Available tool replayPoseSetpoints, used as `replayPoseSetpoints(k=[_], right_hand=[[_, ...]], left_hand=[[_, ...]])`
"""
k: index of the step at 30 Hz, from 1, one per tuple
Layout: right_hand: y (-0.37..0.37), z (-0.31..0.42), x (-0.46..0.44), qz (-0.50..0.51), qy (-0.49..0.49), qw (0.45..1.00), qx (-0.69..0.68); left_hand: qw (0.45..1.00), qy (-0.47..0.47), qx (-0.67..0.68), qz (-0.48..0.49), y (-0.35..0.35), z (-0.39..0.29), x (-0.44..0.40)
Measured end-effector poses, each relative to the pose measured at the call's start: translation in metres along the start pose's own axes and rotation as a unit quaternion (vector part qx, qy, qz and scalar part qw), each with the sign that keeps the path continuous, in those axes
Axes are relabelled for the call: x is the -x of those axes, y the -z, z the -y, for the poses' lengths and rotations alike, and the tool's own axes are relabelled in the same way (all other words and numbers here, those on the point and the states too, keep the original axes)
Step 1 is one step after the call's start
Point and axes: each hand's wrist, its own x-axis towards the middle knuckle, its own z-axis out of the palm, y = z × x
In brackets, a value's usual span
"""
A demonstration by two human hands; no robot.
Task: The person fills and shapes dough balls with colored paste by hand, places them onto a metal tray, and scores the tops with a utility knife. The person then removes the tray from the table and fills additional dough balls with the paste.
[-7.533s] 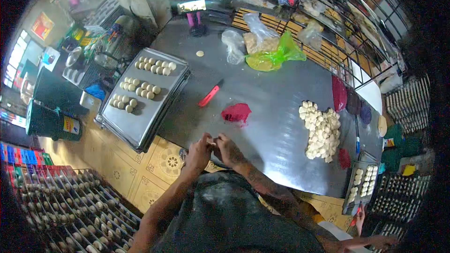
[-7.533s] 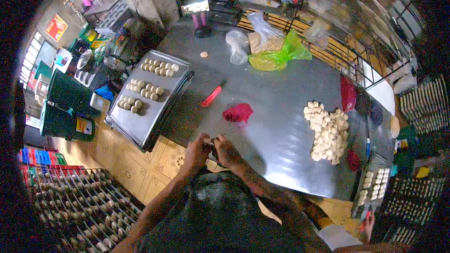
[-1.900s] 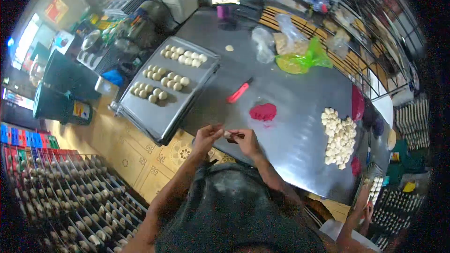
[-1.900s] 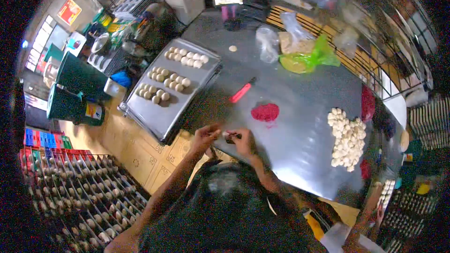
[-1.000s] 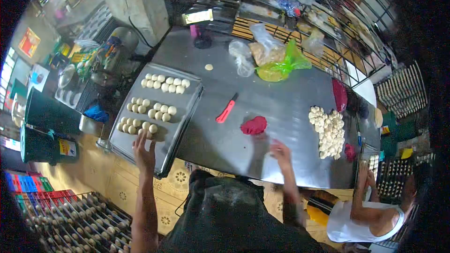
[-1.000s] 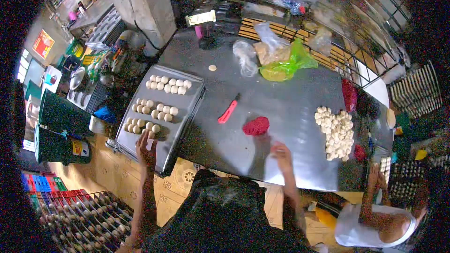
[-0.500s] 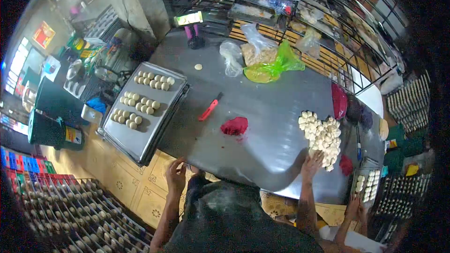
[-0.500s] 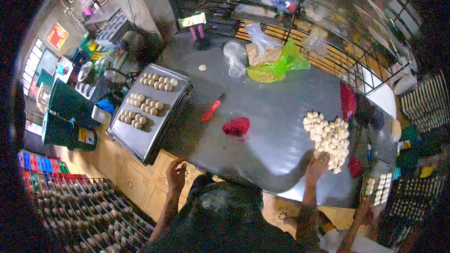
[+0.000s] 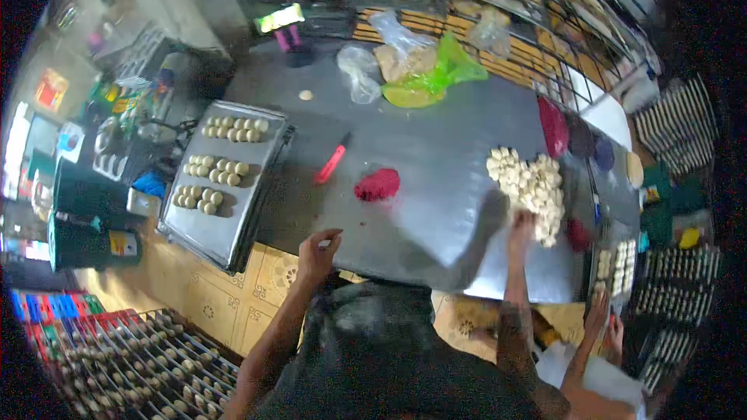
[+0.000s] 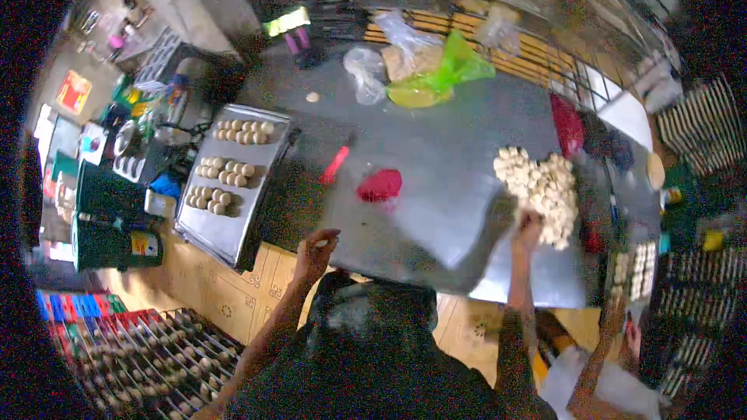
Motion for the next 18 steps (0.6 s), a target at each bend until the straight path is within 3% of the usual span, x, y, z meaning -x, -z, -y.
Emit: replayPoseSetpoints(k=[1, 2, 3, 4, 5, 6, 8, 9, 12, 13, 15, 18], right_hand=[[-0.026, 0.002, 0.022, 0.052, 0.089, 0.980, 0.168], [-0.066, 0.011, 0.054, 0.100, 0.219, 0.890, 0.387], [-0.102, 0.010, 0.086, 0.151, 0.225, 0.873, 0.405], [-0.109, -0.023, 0.105, 0.189, 0.143, 0.890, 0.390], [-0.141, -0.034, 0.134, 0.278, -0.096, 0.954, 0.049], [-0.155, -0.066, 0.165, 0.317, 0.054, 0.924, 0.207], [-0.229, -0.046, 0.225, 0.399, -0.124, 0.871, 0.257], [-0.240, -0.056, 0.220, 0.404, -0.118, 0.870, 0.258], [-0.264, -0.105, 0.194, 0.311, 0.013, 0.866, 0.392], [-0.274, -0.106, 0.182, 0.317, 0.015, 0.864, 0.390], [-0.286, -0.101, 0.150, 0.258, 0.347, 0.715, 0.550], [-0.285, -0.098, 0.132, 0.344, 0.268, 0.686, 0.582]], left_hand=[[0.998, -0.007, 0.051, 0.033, -0.007, -0.009, -0.007], [0.997, -0.005, 0.053, 0.049, -0.017, -0.007, -0.017], [0.995, -0.040, 0.040, 0.087, -0.029, 0.000, -0.027], [0.989, -0.078, 0.029, 0.122, -0.035, 0.003, -0.033], [0.987, -0.081, 0.032, 0.132, -0.037, -0.001, -0.037], [0.981, -0.070, 0.050, 0.173, -0.037, -0.008, -0.039], [0.965, -0.052, 0.083, 0.242, -0.029, -0.019, -0.048], [0.966, -0.058, 0.085, 0.237, -0.017, -0.009, -0.057], [0.910, 0.061, 0.284, 0.297, 0.038, 0.058, -0.072], [0.912, 0.058, 0.285, 0.291, 0.056, 0.063, -0.070], [0.966, 0.113, 0.165, 0.163, 0.084, 0.073, -0.065], [0.973, 0.082, 0.152, 0.151, 0.125, 0.097, -0.065]])
